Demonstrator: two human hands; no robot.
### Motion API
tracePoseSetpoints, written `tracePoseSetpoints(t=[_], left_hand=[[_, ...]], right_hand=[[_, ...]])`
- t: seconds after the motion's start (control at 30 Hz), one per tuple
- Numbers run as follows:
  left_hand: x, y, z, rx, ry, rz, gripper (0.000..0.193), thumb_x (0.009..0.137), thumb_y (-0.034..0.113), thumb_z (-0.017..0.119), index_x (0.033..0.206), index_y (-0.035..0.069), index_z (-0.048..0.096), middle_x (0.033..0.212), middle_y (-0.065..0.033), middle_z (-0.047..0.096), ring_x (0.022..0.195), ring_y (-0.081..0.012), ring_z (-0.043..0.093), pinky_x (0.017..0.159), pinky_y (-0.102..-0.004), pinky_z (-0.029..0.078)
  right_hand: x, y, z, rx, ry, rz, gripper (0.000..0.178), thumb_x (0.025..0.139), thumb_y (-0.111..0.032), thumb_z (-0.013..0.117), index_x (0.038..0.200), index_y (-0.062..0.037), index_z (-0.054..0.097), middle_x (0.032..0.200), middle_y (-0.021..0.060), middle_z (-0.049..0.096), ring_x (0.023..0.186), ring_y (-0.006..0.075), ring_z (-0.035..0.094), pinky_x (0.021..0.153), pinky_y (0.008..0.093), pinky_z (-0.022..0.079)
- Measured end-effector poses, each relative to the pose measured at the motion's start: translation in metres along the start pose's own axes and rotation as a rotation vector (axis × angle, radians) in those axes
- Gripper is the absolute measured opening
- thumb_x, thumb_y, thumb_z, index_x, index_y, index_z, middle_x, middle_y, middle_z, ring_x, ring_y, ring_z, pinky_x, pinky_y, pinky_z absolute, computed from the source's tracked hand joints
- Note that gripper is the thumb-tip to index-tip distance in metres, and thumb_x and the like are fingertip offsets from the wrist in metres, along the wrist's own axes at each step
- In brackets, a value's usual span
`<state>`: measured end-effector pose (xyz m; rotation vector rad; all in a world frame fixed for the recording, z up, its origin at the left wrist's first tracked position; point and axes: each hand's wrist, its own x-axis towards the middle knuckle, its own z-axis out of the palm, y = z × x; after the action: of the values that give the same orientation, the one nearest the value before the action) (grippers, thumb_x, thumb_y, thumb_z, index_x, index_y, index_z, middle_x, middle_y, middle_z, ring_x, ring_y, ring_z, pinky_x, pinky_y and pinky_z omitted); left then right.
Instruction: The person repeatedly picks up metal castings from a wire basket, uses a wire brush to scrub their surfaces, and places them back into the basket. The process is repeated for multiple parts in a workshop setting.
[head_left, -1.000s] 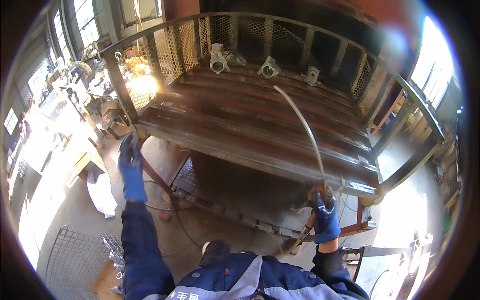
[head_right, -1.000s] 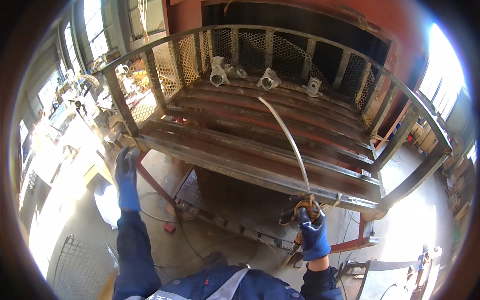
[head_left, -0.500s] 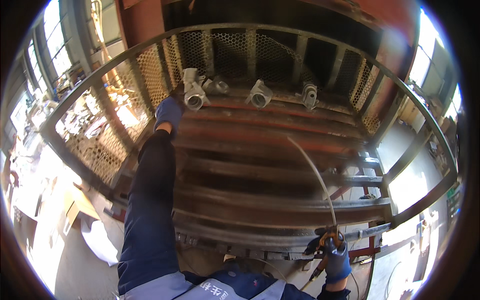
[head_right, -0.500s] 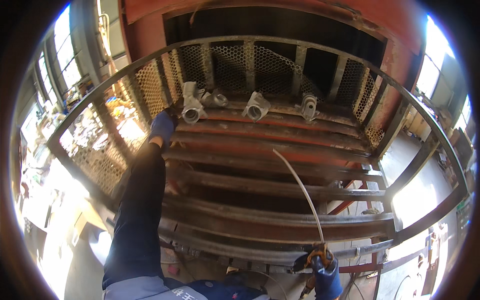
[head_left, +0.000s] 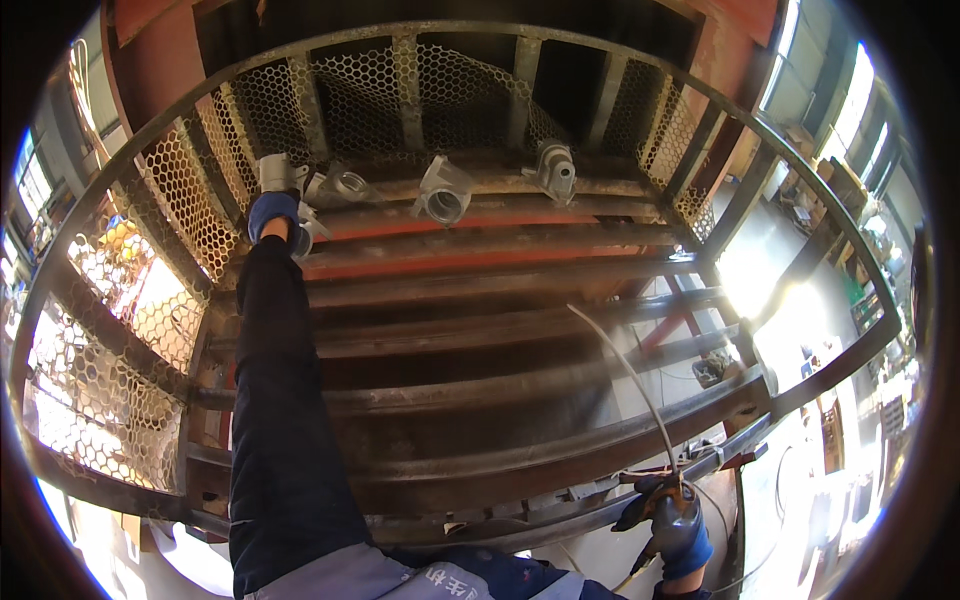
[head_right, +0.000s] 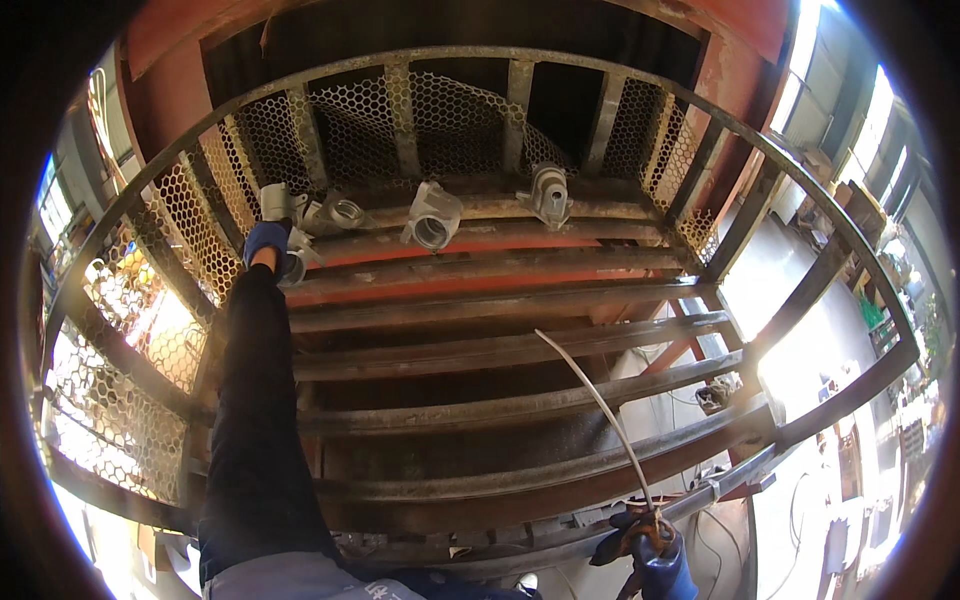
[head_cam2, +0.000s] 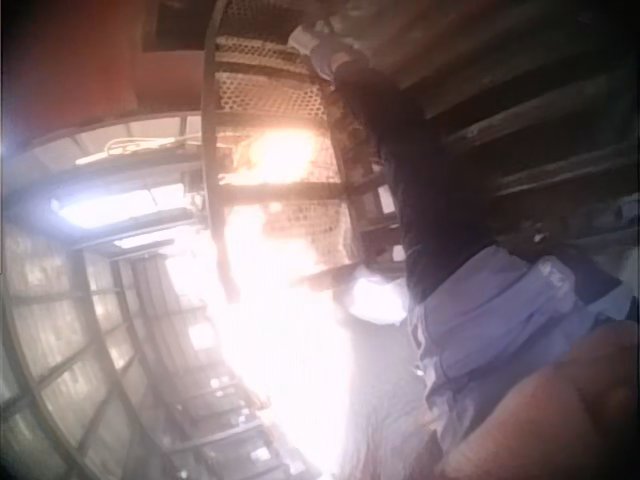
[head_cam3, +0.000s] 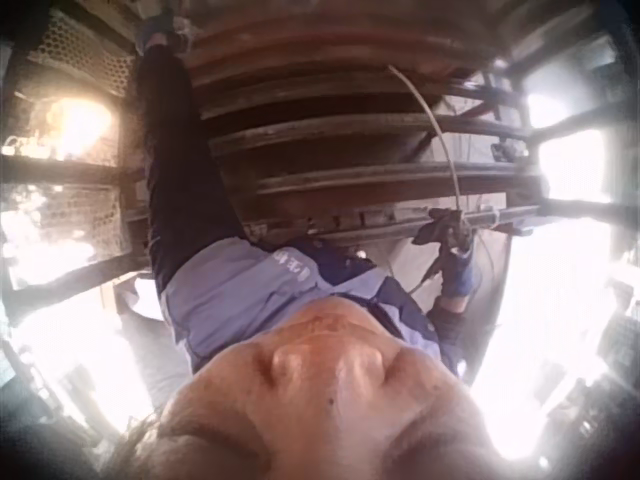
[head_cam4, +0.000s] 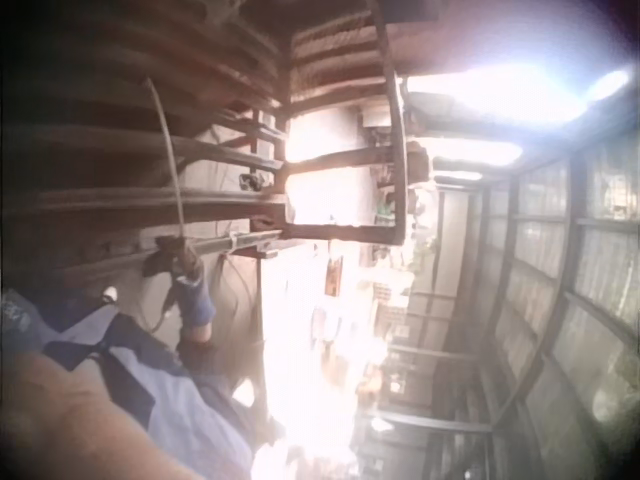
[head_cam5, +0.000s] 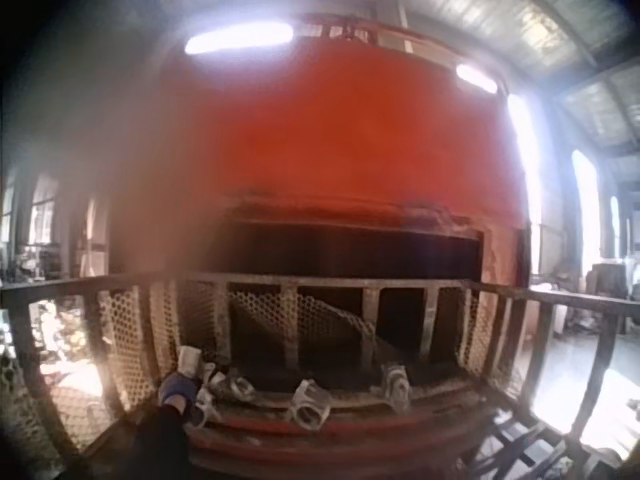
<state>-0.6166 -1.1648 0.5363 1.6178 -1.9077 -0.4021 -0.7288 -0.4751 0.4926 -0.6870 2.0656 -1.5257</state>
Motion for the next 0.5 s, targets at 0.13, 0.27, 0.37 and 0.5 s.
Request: tracePoseSetpoints(t=[0.13, 0.27, 0.37, 0.5], left_hand=[[0.031, -0.069, 0.005, -0.445, -0.281, -0.042, 0.035, 0.093, 0.030, 0.059, 0.114, 0.001, 0.063, 0.094, -0.0111, 0.067, 0.079, -0.0191, 0.063, 0.066, -0.0327, 0.049], [0.001, -0.109, -0.026, -0.667, -0.525, -0.153, 0.029, 0.092, 0.029, 0.062, 0.105, 0.004, 0.064, 0.081, -0.0029, 0.063, 0.069, -0.0106, 0.057, 0.059, -0.0248, 0.044], [-0.038, -0.115, -0.044, -0.639, -0.620, -0.035, 0.027, 0.090, 0.030, 0.064, 0.103, 0.006, 0.065, 0.079, -0.0023, 0.063, 0.067, -0.0112, 0.057, 0.057, -0.0262, 0.043], [-0.058, -0.093, -0.026, -0.835, -0.449, -0.030, 0.032, 0.087, 0.038, 0.067, 0.088, 0.006, 0.065, 0.067, -0.0013, 0.057, 0.055, -0.0138, 0.053, 0.053, -0.0274, 0.042]], right_hand=[[0.000, 0.000, 0.001, 0.022, 0.029, 0.029, 0.008, 0.092, -0.010, 0.053, 0.092, -0.0021, 0.056, 0.099, 0.0123, 0.064, 0.077, 0.0165, 0.060, 0.068, 0.0281, 0.051], [-0.010, -0.018, 0.005, 0.098, 0.033, 0.132, 0.016, 0.094, -0.012, 0.051, 0.102, 0.0012, 0.057, 0.097, 0.0132, 0.065, 0.074, 0.0164, 0.060, 0.068, 0.0281, 0.051], [-0.014, -0.003, 0.002, 0.010, 0.004, 0.096, 0.023, 0.094, -0.015, 0.052, 0.108, 0.0031, 0.057, 0.095, 0.0144, 0.066, 0.075, 0.0194, 0.063, 0.070, 0.0310, 0.052], [-0.015, 0.002, 0.015, 0.240, -0.118, 0.018, 0.033, 0.093, -0.021, 0.055, 0.114, 0.0047, 0.056, 0.094, 0.0158, 0.066, 0.081, 0.0260, 0.067, 0.073, 0.0370, 0.055]])
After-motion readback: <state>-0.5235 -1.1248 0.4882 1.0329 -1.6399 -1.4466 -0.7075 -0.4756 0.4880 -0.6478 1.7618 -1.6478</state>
